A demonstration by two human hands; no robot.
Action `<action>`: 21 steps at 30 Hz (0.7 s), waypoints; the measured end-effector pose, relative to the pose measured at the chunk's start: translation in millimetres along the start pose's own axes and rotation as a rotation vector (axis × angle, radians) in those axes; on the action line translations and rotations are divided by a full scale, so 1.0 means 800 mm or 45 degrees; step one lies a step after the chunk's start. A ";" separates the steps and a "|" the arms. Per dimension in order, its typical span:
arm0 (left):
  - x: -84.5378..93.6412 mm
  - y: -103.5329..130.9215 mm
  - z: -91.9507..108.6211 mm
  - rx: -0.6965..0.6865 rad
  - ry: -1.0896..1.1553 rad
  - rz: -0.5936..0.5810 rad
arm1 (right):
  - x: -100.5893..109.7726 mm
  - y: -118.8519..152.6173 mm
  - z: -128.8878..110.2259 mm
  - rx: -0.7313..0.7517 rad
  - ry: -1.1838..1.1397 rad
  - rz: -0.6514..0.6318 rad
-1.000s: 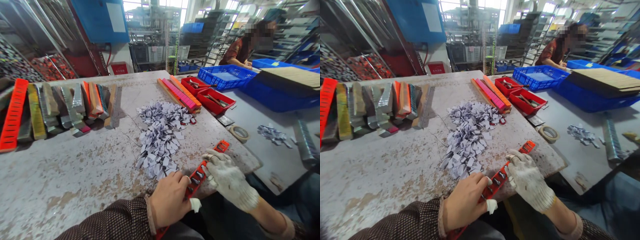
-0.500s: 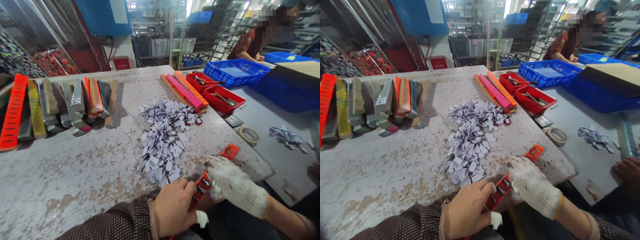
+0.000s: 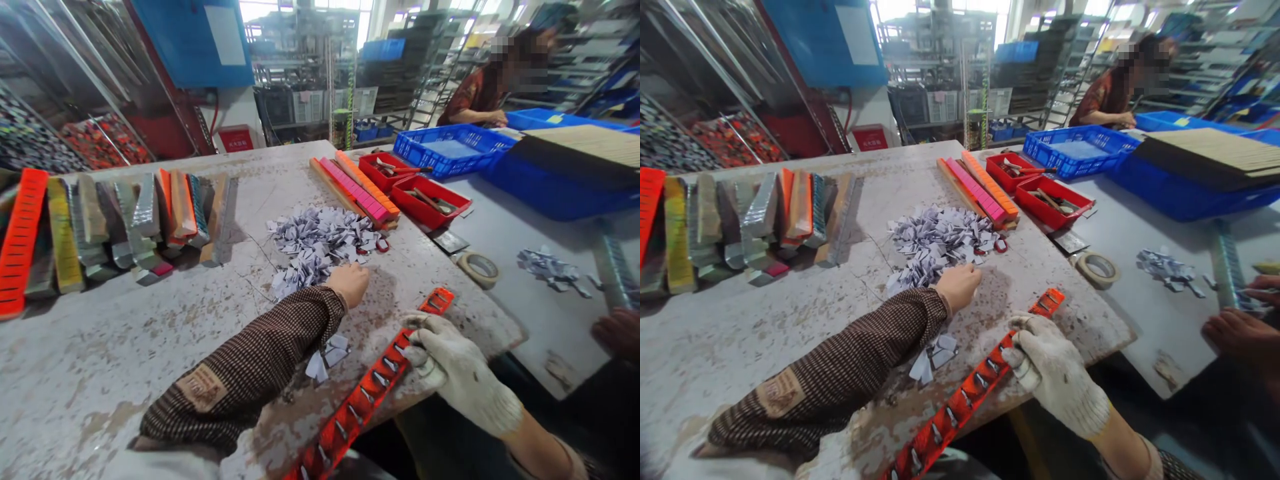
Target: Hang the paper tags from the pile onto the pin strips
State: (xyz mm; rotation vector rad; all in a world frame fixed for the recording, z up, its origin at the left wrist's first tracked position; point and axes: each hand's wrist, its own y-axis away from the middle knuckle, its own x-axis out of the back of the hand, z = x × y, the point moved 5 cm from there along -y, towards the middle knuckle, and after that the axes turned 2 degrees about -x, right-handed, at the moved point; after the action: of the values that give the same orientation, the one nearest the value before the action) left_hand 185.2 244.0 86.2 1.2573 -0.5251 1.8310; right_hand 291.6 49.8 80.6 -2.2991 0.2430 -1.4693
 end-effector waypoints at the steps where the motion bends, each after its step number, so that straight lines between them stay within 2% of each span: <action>1: 0.001 0.000 -0.001 0.005 0.054 0.008 | 0.005 0.003 0.006 -0.050 -0.017 0.052; 4: 0.010 0.013 0.006 0.001 0.268 0.074 | 0.019 0.009 0.020 -0.167 -0.020 0.231; 7: 0.013 0.042 0.030 -0.053 0.534 0.101 | 0.025 0.004 0.015 -0.220 0.016 0.365; 8: 0.011 0.054 0.041 -0.075 0.717 0.099 | 0.024 0.000 0.009 -0.216 0.013 0.383; 10: 0.002 0.081 0.059 -0.088 1.286 0.083 | 0.020 -0.010 -0.010 -0.169 -0.049 0.403; 12: -0.009 0.106 0.071 -0.036 1.884 0.055 | 0.018 -0.017 -0.028 -0.144 -0.165 0.465; 13: -0.014 0.117 0.074 -0.005 2.063 0.031 | 0.019 -0.018 -0.035 -0.145 -0.217 0.514; 14: -0.017 0.125 0.076 0.013 2.114 0.006 | 0.020 -0.019 -0.040 -0.151 -0.260 0.549; 16: -0.015 0.137 0.075 0.008 1.977 -0.003 | 0.026 -0.019 -0.047 -0.146 -0.309 0.558; 19: -0.002 0.147 0.065 -0.040 1.490 0.064 | 0.037 -0.021 -0.056 -0.064 -0.351 0.395; 21: 0.005 0.152 0.065 -0.129 1.218 0.042 | 0.047 -0.024 -0.063 -0.016 -0.396 0.299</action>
State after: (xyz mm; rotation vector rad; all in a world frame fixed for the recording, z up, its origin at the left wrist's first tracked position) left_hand 114.4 139.2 124.6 0.2069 -0.0905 2.1325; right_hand 261.5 41.9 138.3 -2.3743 0.4149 -0.9848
